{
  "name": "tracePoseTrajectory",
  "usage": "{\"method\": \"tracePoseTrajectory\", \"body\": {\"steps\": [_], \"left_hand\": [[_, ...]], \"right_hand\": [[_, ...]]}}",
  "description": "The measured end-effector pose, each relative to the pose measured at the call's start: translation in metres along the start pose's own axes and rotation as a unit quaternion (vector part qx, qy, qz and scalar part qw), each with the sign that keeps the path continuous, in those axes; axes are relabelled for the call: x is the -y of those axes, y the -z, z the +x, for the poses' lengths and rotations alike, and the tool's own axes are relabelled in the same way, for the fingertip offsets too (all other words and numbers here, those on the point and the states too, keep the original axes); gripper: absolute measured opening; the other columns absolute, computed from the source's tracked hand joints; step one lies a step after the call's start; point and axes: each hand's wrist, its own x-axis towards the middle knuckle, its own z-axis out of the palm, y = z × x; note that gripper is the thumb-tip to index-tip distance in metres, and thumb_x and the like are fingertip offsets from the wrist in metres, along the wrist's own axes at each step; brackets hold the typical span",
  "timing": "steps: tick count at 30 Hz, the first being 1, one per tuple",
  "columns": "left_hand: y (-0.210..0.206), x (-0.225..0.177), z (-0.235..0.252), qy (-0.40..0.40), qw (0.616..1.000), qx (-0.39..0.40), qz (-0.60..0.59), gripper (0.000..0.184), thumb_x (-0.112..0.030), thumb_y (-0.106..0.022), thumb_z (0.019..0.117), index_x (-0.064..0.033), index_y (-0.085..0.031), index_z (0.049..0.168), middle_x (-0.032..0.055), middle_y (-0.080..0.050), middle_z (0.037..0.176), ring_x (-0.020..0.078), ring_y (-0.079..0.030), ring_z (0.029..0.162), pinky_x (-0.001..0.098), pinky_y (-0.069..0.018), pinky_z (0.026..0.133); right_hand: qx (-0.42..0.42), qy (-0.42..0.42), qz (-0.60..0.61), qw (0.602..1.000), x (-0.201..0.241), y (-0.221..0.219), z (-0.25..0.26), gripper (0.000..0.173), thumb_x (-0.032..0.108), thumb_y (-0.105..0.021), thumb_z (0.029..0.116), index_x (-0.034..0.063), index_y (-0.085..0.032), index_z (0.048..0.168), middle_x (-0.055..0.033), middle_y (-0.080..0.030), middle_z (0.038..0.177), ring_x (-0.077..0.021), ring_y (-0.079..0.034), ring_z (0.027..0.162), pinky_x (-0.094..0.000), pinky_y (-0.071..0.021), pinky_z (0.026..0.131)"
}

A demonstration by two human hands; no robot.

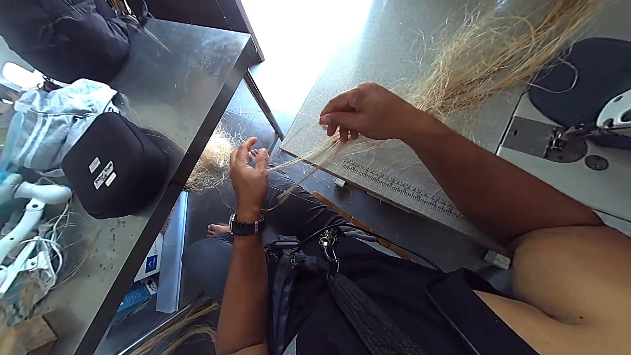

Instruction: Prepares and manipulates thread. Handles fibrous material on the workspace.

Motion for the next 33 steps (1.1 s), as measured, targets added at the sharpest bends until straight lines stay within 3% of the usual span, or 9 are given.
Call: {"method": "tracePoseTrajectory", "body": {"steps": [2, 4, 8, 13, 17, 23, 26, 31, 33], "left_hand": [[0.008, -0.005, -0.001, -0.025, 0.998, -0.061, -0.002, 0.041, -0.039, -0.055, 0.1051, -0.0162, -0.062, 0.138, 0.0092, -0.061, 0.138, 0.0241, -0.061, 0.123, 0.0492, -0.0521, 0.099], [0.016, -0.012, -0.003, -0.057, 0.993, -0.104, -0.026, 0.033, -0.035, -0.052, 0.1069, -0.0159, -0.067, 0.13, 0.0052, -0.064, 0.131, 0.0178, -0.063, 0.114, 0.0409, -0.0542, 0.09], [0.03, -0.039, -0.004, -0.157, 0.981, -0.098, -0.058, 0.033, -0.031, -0.05, 0.1087, -0.0084, -0.065, 0.127, 0.0066, -0.065, 0.122, 0.0146, -0.065, 0.104, 0.0335, -0.0569, 0.086], [0.027, -0.086, 0.001, -0.26, 0.963, 0.016, 0.07, 0.044, -0.036, -0.058, 0.1043, -0.0086, -0.062, 0.138, 0.0135, -0.056, 0.141, 0.029, -0.052, 0.132, 0.0459, -0.0473, 0.105], [0.003, -0.087, 0.009, -0.323, 0.944, 0.046, 0.049, 0.024, -0.024, -0.059, 0.1047, -0.009, -0.076, 0.108, 0.0088, -0.068, 0.121, 0.0277, -0.056, 0.127, 0.0467, -0.0459, 0.106], [-0.004, -0.051, 0.008, -0.299, 0.951, 0.065, 0.039, 0.025, -0.021, -0.057, 0.1049, -0.0072, -0.076, 0.097, 0.0058, -0.072, 0.11, 0.0214, -0.062, 0.12, 0.04, -0.0478, 0.107], [0.001, -0.039, 0.008, -0.245, 0.968, 0.044, 0.032, 0.02, -0.022, -0.061, 0.103, -0.0069, -0.074, 0.107, 0.0072, -0.071, 0.116, 0.0195, -0.063, 0.117, 0.041, -0.0508, 0.103], [0.02, -0.054, 0.001, -0.218, 0.975, -0.045, 0.02, 0.03, -0.027, -0.053, 0.1076, -0.0109, -0.069, 0.128, 0.007, -0.065, 0.131, 0.0182, -0.061, 0.123, 0.0395, -0.0524, 0.101], [0.027, -0.071, -0.005, -0.217, 0.976, -0.019, -0.003, 0.035, -0.029, -0.046, 0.1105, -0.0115, -0.068, 0.13, 0.0045, -0.069, 0.121, 0.0128, -0.067, 0.107, 0.0326, -0.0567, 0.09]], "right_hand": [[-0.052, 0.029, 0.043, 0.997, -0.001, -0.001, 0.0, 0.022, 0.022, -0.057, 0.1072, 0.009, -0.074, 0.106, 0.0003, -0.076, 0.083, -0.0088, -0.069, 0.058, -0.0255, -0.0584, 0.05], [-0.093, 0.05, 0.112, 0.988, -0.001, 0.0, 0.001, 0.022, 0.02, -0.057, 0.1069, 0.0057, -0.074, 0.108, -0.0021, -0.076, 0.085, -0.0101, -0.068, 0.057, -0.0249, -0.0563, 0.047], [-0.113, 0.073, 0.137, 0.981, 0.003, 0.002, -0.001, 0.019, 0.017, -0.059, 0.1055, 0.0054, -0.074, 0.106, 0.001, -0.075, 0.084, -0.0038, -0.058, 0.05, -0.0191, -0.0482, 0.042], [-0.046, 0.114, 0.048, 0.991, 0.006, -0.001, -0.004, 0.02, 0.02, -0.059, 0.1048, 0.0096, -0.076, 0.104, 0.0044, -0.073, 0.086, 0.0004, -0.057, 0.054, -0.0173, -0.0488, 0.048], [-0.057, 0.141, 0.005, 0.988, 0.009, 0.007, -0.007, 0.021, 0.022, -0.059, 0.1048, 0.0105, -0.076, 0.103, 0.0049, -0.071, 0.081, 0.0004, -0.059, 0.058, -0.018, -0.0498, 0.052], [-0.243, 0.09, 0.148, 0.954, 0.005, 0.049, -0.008, 0.018, 0.017, -0.058, 0.1056, 0.0058, -0.072, 0.105, 0.0045, -0.064, 0.07, -0.0051, -0.057, 0.053, -0.0209, -0.0495, 0.047], [-0.276, 0.06, 0.192, 0.94, 0.006, 0.055, -0.009, 0.017, 0.016, -0.059, 0.1055, 0.0073, -0.073, 0.103, 0.0052, -0.064, 0.067, -0.0044, -0.056, 0.051, -0.0186, -0.0484, 0.045], [-0.205, 0.088, 0.206, 0.953, 0.011, 0.034, -0.006, 0.019, 0.016, -0.058, 0.1059, 0.0041, -0.073, 0.105, 0.0029, -0.066, 0.068, -0.0051, -0.057, 0.05, -0.0195, -0.0485, 0.044], [-0.162, 0.103, 0.199, 0.961, 0.014, 0.023, -0.007, 0.02, 0.014, -0.057, 0.106, 0.0025, -0.073, 0.106, 0.0014, -0.067, 0.07, -0.0054, -0.057, 0.05, -0.0205, -0.0486, 0.044]]}}
